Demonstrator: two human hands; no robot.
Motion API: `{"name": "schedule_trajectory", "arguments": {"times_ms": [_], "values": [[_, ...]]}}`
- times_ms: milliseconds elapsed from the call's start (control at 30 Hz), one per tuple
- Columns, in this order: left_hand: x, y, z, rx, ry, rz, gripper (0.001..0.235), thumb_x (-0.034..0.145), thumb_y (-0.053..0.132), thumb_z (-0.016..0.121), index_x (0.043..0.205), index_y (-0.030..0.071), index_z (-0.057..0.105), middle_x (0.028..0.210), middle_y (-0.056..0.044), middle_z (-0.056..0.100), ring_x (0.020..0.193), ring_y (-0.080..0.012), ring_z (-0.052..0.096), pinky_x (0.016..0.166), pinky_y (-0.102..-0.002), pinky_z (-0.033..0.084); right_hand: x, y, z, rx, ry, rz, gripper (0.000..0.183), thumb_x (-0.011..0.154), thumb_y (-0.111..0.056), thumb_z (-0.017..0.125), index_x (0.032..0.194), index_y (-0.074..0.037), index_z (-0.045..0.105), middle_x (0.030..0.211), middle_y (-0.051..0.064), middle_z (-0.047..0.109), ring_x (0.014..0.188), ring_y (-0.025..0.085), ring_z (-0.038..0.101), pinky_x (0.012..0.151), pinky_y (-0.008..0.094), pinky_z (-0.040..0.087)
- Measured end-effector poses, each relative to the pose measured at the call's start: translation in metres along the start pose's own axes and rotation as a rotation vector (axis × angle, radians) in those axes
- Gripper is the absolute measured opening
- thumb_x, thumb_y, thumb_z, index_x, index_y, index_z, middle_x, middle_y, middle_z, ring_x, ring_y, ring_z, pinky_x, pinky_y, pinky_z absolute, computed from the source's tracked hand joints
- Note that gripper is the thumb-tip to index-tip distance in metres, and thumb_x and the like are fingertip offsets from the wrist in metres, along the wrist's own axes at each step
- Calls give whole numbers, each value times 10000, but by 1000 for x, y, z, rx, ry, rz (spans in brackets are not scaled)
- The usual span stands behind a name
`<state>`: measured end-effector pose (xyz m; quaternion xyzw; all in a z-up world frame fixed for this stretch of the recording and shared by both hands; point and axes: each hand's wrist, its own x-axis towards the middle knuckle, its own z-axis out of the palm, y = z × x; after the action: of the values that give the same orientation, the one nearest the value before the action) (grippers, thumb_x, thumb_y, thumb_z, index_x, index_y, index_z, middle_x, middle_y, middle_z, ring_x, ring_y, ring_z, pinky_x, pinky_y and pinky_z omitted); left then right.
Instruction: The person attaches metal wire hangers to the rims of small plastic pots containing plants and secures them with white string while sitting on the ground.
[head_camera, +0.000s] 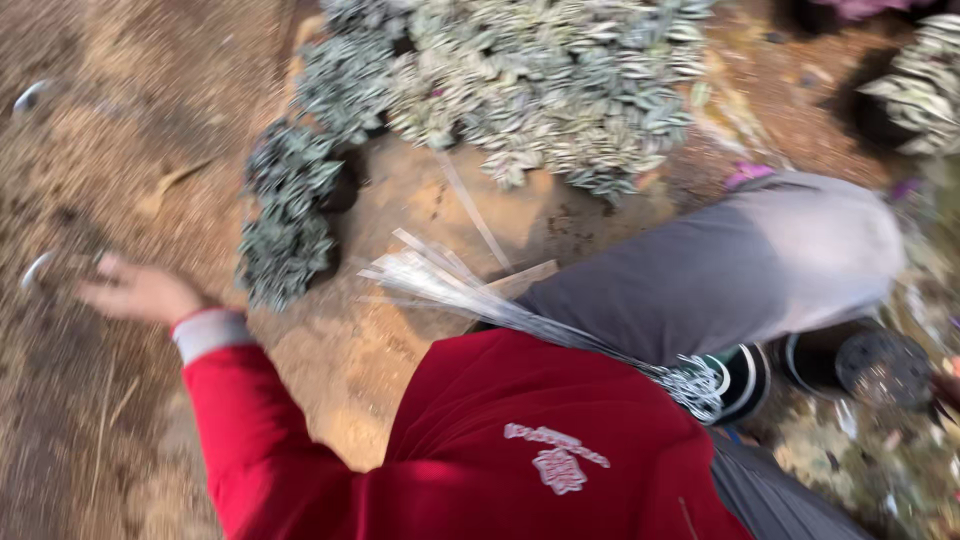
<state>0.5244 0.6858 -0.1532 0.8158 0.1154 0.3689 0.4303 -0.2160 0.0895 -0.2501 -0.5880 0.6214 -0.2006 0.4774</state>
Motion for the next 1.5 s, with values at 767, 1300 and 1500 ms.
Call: {"name": "schedule_trajectory", "arguments": {"times_ms": [767, 1300, 1500], "values": [[-566, 509, -16, -1435, -1668, 1902, 240, 897, 156, 692, 1134, 131, 723, 1126, -14, 701, 1150, -204, 651, 988, -377, 519, -115, -121, -35, 943, -277, -29, 119, 939, 44, 690, 978, -27, 604, 931, 65, 703, 918, 157, 718, 874, 286, 584], [-638, 518, 9, -784, -2293, 1575, 116, 851, 254, 762, 886, 144, 778, 812, -36, 763, 738, -241, 738, 639, -393, 558, -101, -133, -38, -105, 262, -349, 558, 735, -158, 894, 1162, -5, 569, 940, 103, 692, 868, 214, 703, 771, 326, 555], [-670, 502, 42, -533, -2956, 991, 146, 956, 221, 725, 971, 79, 756, 855, -17, 791, 781, -106, 744, 722, -291, 615, -98, -139, -33, -281, 441, -441, 289, 827, 16, 776, 1102, -4, 688, 989, 143, 695, 889, 301, 706, 778, 360, 553]]}}
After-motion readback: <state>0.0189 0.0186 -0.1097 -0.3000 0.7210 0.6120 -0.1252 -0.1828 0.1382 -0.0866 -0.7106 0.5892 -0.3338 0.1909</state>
